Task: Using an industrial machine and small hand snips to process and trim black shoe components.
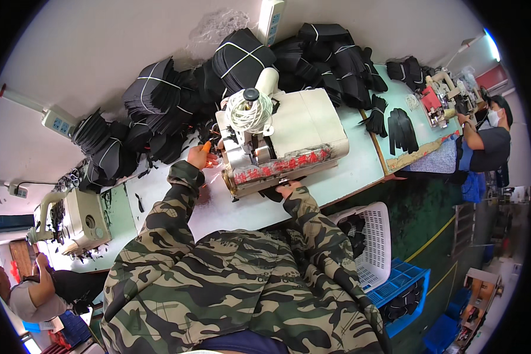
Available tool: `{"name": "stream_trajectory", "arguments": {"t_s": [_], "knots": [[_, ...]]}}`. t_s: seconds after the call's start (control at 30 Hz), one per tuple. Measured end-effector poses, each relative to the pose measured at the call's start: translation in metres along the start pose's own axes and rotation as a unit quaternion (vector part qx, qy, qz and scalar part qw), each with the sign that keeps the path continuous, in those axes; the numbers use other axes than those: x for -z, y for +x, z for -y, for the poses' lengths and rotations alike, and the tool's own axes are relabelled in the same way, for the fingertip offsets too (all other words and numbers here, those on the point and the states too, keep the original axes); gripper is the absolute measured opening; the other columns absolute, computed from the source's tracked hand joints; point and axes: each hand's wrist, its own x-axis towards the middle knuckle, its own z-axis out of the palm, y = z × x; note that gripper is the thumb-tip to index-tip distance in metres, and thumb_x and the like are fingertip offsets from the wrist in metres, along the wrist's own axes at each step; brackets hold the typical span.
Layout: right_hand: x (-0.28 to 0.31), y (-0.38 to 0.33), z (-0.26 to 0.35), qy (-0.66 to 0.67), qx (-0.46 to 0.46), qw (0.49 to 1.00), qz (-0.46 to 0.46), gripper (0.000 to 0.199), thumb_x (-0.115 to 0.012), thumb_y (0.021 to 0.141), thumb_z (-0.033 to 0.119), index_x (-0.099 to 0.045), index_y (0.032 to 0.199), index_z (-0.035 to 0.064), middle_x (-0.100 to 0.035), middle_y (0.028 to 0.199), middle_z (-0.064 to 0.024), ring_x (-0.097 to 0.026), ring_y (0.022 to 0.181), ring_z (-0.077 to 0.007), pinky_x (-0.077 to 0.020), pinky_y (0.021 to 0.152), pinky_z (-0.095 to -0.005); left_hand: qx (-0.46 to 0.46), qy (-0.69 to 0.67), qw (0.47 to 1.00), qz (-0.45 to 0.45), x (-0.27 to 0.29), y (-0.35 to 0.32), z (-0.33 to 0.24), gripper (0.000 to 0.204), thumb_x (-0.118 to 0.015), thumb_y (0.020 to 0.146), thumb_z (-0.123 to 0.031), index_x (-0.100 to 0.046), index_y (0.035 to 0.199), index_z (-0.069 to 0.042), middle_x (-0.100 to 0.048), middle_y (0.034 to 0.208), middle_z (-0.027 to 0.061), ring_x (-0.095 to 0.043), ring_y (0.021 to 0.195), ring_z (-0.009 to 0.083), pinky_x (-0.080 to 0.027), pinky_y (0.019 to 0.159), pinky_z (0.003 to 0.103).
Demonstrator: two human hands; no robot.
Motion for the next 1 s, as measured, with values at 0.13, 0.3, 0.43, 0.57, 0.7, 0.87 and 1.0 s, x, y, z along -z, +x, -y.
{"name": "stream_trajectory", "arguments": {"t_s": [0.13, 0.3, 0.43, 0.57, 0.7, 0.87, 1.0], "knots": [[0.002, 0.007, -0.015, 0.119, -0.122, 0.982, 0.078, 0.031, -0.068, 0.069, 0.023, -0.063, 0.089, -0.0004, -0.059, 0.076, -0.0135, -0.056, 0.069, -0.0232, -0.0431, 0.062, -0.0329, 0.015, -0.075, 0.996, 0.038, -0.004, -0.003, -0.005, 0.024, -0.042, 0.094, -0.017, -0.053, 0.103, 0.002, -0.064, 0.081, 0.0161, -0.066, 0.062, 0.0225, -0.054, 0.049, 0.029], [-0.006, 0.004, -0.017, -0.036, 0.106, 0.989, 0.092, 0.03, -0.066, 0.07, 0.022, -0.063, 0.09, 0.0004, -0.058, 0.077, -0.0121, -0.055, 0.069, -0.0214, -0.0422, 0.06, -0.0328, -0.204, -0.084, 0.975, 0.035, 0.022, 0.002, 0.034, 0.022, -0.053, 0.087, -0.002, -0.051, 0.108, 0.003, -0.064, 0.09, 0.0142, -0.065, 0.071, 0.019, -0.052, 0.054, 0.027], [-0.004, 0.007, -0.088, 0.151, 0.074, 0.985, 0.041, 0.016, -0.066, 0.072, 0.011, -0.059, 0.083, 0.0019, -0.051, 0.059, -0.0035, -0.046, 0.047, -0.014, -0.0352, 0.042, -0.0284, -0.184, 0.139, 0.973, 0.009, -0.017, -0.024, -0.014, 0.04, -0.061, 0.082, -0.009, -0.048, 0.119, -0.002, -0.065, 0.083, 0.016, -0.065, 0.061, 0.0192, -0.05, 0.052, 0.029], [0.007, -0.009, 0.003, 0.349, -0.224, 0.901, 0.126, 0.015, -0.068, 0.07, 0.007, -0.056, 0.077, 0.0002, -0.049, 0.053, -0.0048, -0.04, 0.037, -0.0137, -0.0286, 0.035, -0.0302, -0.47, 0.335, 0.8, -0.164, 0.041, -0.091, -0.111, 0.045, -0.066, 0.078, -0.013, -0.049, 0.12, -0.009, -0.064, 0.076, 0.0113, -0.064, 0.061, 0.0233, -0.05, 0.057, 0.03], [0.005, -0.012, 0.0, 0.255, -0.072, 0.963, 0.054, 0.014, -0.068, 0.07, 0.006, -0.059, 0.078, -0.0014, -0.057, 0.065, -0.007, -0.05, 0.051, -0.0124, -0.0356, 0.042, -0.0272, -0.472, 0.553, 0.662, -0.185, 0.077, -0.114, -0.221, 0.069, -0.074, 0.065, -0.02, -0.044, 0.125, -0.006, -0.053, 0.118, 0.0124, -0.05, 0.108, 0.028, -0.043, 0.086, 0.04], [-0.004, -0.004, -0.003, 0.357, -0.206, 0.91, 0.044, 0.015, -0.069, 0.069, 0.006, -0.059, 0.078, -0.0005, -0.056, 0.065, -0.0051, -0.05, 0.051, -0.0115, -0.0368, 0.043, -0.0262, -0.315, 0.53, 0.784, -0.077, 0.142, -0.026, -0.259, 0.082, -0.075, 0.056, -0.057, -0.054, 0.116, -0.004, -0.059, 0.111, 0.0156, -0.056, 0.102, 0.0327, -0.045, 0.086, 0.04], [0.007, -0.014, 0.008, 0.302, -0.198, 0.93, 0.069, 0.023, -0.071, 0.07, 0.015, -0.058, 0.081, -0.0009, -0.052, 0.055, -0.0052, -0.046, 0.042, -0.0126, -0.0344, 0.038, -0.0288, -0.267, 0.527, 0.801, -0.097, 0.16, 0.004, -0.268, 0.092, -0.065, 0.062, -0.068, -0.051, 0.119, 0.003, -0.059, 0.108, 0.0243, -0.057, 0.104, 0.0337, -0.044, 0.089, 0.039]]}}
